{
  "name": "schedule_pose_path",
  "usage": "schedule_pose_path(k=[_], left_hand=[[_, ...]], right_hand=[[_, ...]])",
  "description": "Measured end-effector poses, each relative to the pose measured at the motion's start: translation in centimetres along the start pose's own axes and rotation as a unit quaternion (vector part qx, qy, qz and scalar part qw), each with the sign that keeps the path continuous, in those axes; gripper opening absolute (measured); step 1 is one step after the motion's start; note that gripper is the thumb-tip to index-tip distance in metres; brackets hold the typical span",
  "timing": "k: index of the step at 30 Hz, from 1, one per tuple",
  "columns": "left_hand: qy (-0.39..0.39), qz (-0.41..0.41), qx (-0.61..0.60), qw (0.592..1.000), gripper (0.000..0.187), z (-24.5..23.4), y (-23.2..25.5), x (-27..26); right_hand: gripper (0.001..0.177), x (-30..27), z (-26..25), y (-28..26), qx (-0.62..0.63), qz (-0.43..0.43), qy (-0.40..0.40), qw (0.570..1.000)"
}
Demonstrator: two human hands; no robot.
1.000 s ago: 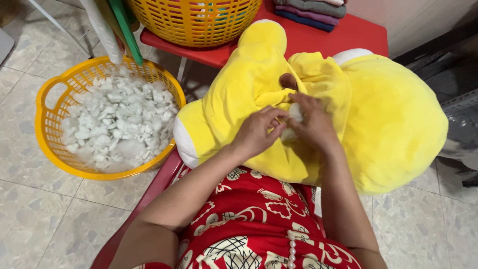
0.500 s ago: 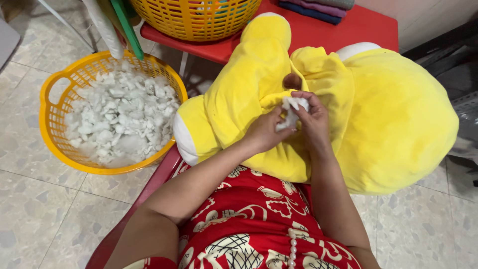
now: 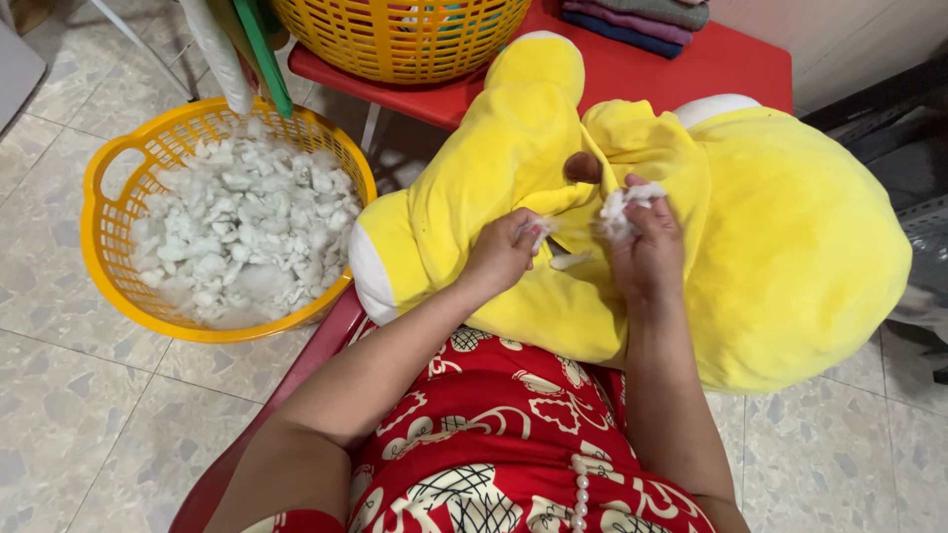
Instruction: The person repeatedly takes handfuls of white stuffing from a yellow basket and inserts them into the opening of a large yellow plush toy. The person continues to pack the stuffing into the toy's body throughout the clip.
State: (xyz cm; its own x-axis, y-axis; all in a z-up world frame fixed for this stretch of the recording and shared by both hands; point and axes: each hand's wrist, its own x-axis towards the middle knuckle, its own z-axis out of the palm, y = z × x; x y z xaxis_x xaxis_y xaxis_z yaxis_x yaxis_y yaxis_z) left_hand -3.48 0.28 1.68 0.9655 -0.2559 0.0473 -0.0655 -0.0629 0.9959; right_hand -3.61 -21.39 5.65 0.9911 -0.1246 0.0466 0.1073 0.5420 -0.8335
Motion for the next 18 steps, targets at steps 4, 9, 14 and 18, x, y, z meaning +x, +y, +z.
schedule_pose_path(k=[4,9,14,18], left_hand=[[0.016,-0.014,-0.069,0.997,0.022,0.3,-1.0,0.6],[-0.042,0.012,-0.135,0.99,0.027,0.6,-1.3,1.2],[-0.102,-0.086,-0.278,0.951,0.034,0.2,-0.2,1.5],[-0.095,-0.03,-0.329,0.939,0.032,-1.7,1.0,0.8]], right_hand=[[0.036,-1.0,1.3,-3.3,0.044,-0.002,-0.033,0.998],[0.042,-2.0,3.4,-3.8,-0.187,-0.093,-0.063,0.976],[0.067,-2.8,5.8,0.6,-0.363,-0.064,-0.182,0.912],[0.086,-2.6,7.7,2.1,-0.294,-0.005,-0.201,0.934]])
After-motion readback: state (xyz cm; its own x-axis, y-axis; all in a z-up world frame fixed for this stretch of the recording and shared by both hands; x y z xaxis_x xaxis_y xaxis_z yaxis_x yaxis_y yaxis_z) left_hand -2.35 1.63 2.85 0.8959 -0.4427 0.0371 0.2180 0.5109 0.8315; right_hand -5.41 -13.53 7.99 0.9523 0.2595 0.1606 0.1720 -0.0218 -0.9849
